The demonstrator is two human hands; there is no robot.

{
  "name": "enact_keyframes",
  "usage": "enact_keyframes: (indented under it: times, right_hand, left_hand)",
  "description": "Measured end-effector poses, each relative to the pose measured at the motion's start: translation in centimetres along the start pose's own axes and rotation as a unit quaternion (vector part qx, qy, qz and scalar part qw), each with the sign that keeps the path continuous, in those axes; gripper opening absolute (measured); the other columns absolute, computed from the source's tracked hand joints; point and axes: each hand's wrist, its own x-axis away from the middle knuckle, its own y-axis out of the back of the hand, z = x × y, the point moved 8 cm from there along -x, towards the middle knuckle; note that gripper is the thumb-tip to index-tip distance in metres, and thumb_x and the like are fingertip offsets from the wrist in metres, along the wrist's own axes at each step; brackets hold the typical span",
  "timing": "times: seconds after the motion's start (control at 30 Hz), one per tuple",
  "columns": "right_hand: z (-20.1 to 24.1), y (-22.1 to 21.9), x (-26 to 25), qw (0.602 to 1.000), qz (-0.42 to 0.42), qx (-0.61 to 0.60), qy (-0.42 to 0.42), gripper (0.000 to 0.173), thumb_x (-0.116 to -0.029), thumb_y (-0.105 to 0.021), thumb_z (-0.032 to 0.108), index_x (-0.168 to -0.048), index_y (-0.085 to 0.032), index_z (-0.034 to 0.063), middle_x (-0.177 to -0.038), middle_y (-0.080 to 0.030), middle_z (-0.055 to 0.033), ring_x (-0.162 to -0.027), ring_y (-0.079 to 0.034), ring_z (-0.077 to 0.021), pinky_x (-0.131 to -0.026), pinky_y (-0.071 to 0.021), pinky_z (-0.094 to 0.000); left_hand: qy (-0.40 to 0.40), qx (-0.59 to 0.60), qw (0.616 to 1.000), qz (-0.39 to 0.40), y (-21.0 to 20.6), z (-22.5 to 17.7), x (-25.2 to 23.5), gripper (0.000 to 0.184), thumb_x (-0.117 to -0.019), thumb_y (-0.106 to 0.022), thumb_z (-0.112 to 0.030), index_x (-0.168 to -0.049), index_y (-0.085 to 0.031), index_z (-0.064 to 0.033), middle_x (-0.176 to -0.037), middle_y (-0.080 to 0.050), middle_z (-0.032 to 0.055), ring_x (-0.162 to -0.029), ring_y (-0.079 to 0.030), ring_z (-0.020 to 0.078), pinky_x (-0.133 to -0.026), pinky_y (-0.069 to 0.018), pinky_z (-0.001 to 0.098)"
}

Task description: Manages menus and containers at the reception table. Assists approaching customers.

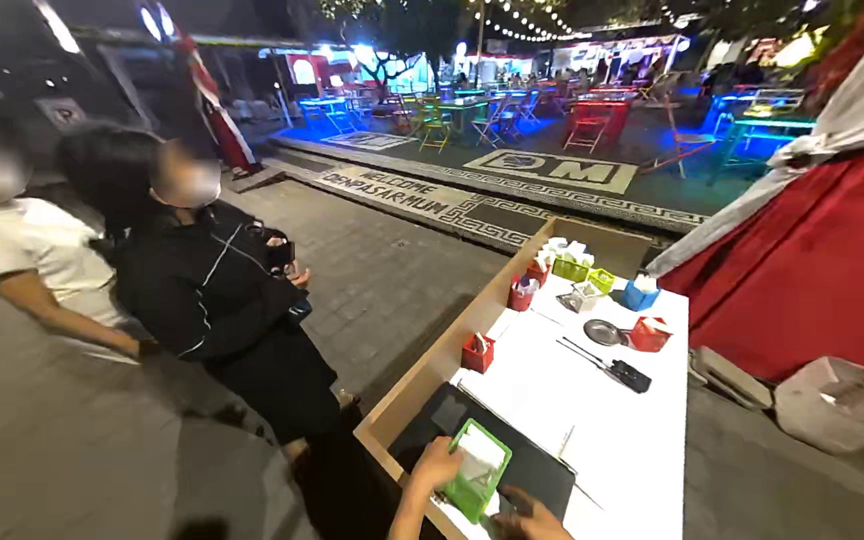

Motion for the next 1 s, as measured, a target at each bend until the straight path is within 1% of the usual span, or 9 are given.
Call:
enact_keyframes:
  times: [0.07, 0.17, 0.33, 0.5, 0.63, 0.7, 0.77, 0.87, 1.0]
  right_hand:
    - [1.3, 3.2, -3.1, 0.987, 0.036, 0.154, -0.031, 0.054, -0.1011, -0.063, 0.028, -0.150, -0.048, 0.0104, -0.116, -0.073, -0.0169, -0.097, -0.073, -0.0311, -0.085, -0.0611, -0.0513]
    - [15.9, 8.5, -5.0, 0.910, -0.089, 0.401, 0.064, 0.068, -0.0969, -0.070, 0.032, -0.154, -0.044, 0.0057, -0.134, -0.064, -0.0236, -0.122, -0.063, -0.0385, -0.106, -0.0482, -0.0593]
    - [49.2, 1.9, 5.1, 0.887, -0.075, 0.155, 0.429, 0.065, -0.1058, -0.050, 0.016, -0.162, -0.019, 0.0091, -0.144, -0.057, -0.0142, -0.118, -0.066, -0.0231, -0.098, -0.0566, -0.0416]
    - [61.5, -5.6, 14.5, 0.783, 0.058, 0.052, 0.618, 0.062, -0.1060, -0.038, 0.001, -0.160, -0.010, 0.0068, -0.137, -0.061, -0.0223, -0.116, -0.068, -0.0364, -0.094, -0.0607, -0.0488]
    - [53.5, -7.7, 15.9, 0.726, 0.000, 0.191, 0.661, 0.076, -0.1026, -0.056, 0.015, -0.165, -0.012, 0.0139, -0.132, -0.065, -0.0127, -0.101, -0.072, -0.0254, -0.080, -0.0653, -0.0402]
    - [45.7, -5.3, 11.0, 0.761, -0.037, 0.183, 0.622, 0.068, -0.1010, -0.059, 0.023, -0.161, -0.030, 0.0157, -0.124, -0.070, -0.0109, -0.102, -0.072, -0.0283, -0.084, -0.0641, -0.0460]
    - [36.6, -1.5, 5.6, 0.801, -0.097, 0.133, 0.576, 0.052, -0.1001, -0.059, 0.020, -0.147, -0.048, 0.0004, -0.112, -0.073, -0.0132, -0.096, -0.073, -0.0255, -0.084, -0.0636, -0.0432]
    - [22.1, 3.6, 0.4, 0.859, -0.195, 0.159, 0.446, 0.039, -0.0973, -0.053, 0.006, -0.133, -0.057, -0.0088, -0.104, -0.073, -0.0159, -0.090, -0.073, -0.0207, -0.080, -0.0631, -0.0384]
    - [8.2, 3.2, -1.8, 0.849, -0.117, 0.395, 0.330, 0.034, -0.1011, -0.059, 0.017, -0.129, -0.067, -0.0003, -0.132, -0.067, -0.0166, -0.128, -0.062, -0.0276, -0.114, -0.0458, -0.0498]
  left_hand:
    - [-0.007, 0.001, 1.000, 0.009, -0.4, 0.0, 0.2, 0.037, -0.1039, -0.051, -0.032, -0.122, -0.067, -0.0039, -0.110, -0.069, 0.0210, -0.096, -0.068, 0.0339, -0.083, -0.0547, 0.0567]
    - [-0.041, -0.014, 0.999, -0.007, -0.1, -1.0, 0.2, 0.035, -0.1042, -0.047, -0.022, -0.121, -0.067, -0.0001, -0.115, -0.068, 0.0238, -0.109, -0.066, 0.0372, -0.096, -0.0498, 0.0592]
    - [-0.041, -0.038, 0.996, -0.073, 0.3, -2.1, 1.8, 0.037, -0.1058, -0.044, -0.026, -0.121, -0.068, -0.0026, -0.115, -0.069, 0.0225, -0.112, -0.066, 0.0383, -0.096, -0.0509, 0.0605]
    - [-0.013, -0.016, 0.989, -0.147, 1.6, -2.3, 3.4, 0.036, -0.1048, -0.048, -0.032, -0.124, -0.071, -0.0132, -0.116, -0.072, 0.0149, -0.111, -0.068, 0.0322, -0.097, -0.0528, 0.0568]
    - [0.030, -0.012, 0.985, -0.172, 1.9, -2.7, 4.1, 0.034, -0.1018, -0.052, -0.036, -0.118, -0.075, -0.0168, -0.111, -0.074, 0.0110, -0.107, -0.070, 0.0303, -0.093, -0.0551, 0.0577]
    - [0.033, -0.026, 0.984, -0.171, 1.8, -2.5, 3.9, 0.035, -0.0997, -0.050, -0.035, -0.109, -0.075, -0.0118, -0.105, -0.074, 0.0134, -0.102, -0.070, 0.0323, -0.086, -0.0561, 0.0586]
    - [0.023, -0.037, 0.983, -0.178, 1.9, -2.8, 4.0, 0.035, -0.0992, -0.049, -0.033, -0.106, -0.075, -0.0111, -0.105, -0.073, 0.0136, -0.102, -0.070, 0.0327, -0.084, -0.0558, 0.0592]
    - [0.014, -0.046, 0.976, -0.215, 2.0, -2.8, 4.1, 0.033, -0.0987, -0.048, -0.031, -0.108, -0.075, -0.0133, -0.110, -0.073, 0.0110, -0.105, -0.069, 0.0307, -0.085, -0.0557, 0.0576]
    - [0.008, -0.028, 0.965, -0.259, 2.2, -2.4, 3.9, 0.035, -0.0986, -0.046, -0.029, -0.109, -0.076, -0.0136, -0.114, -0.072, 0.0091, -0.110, -0.068, 0.0275, -0.089, -0.0555, 0.0539]
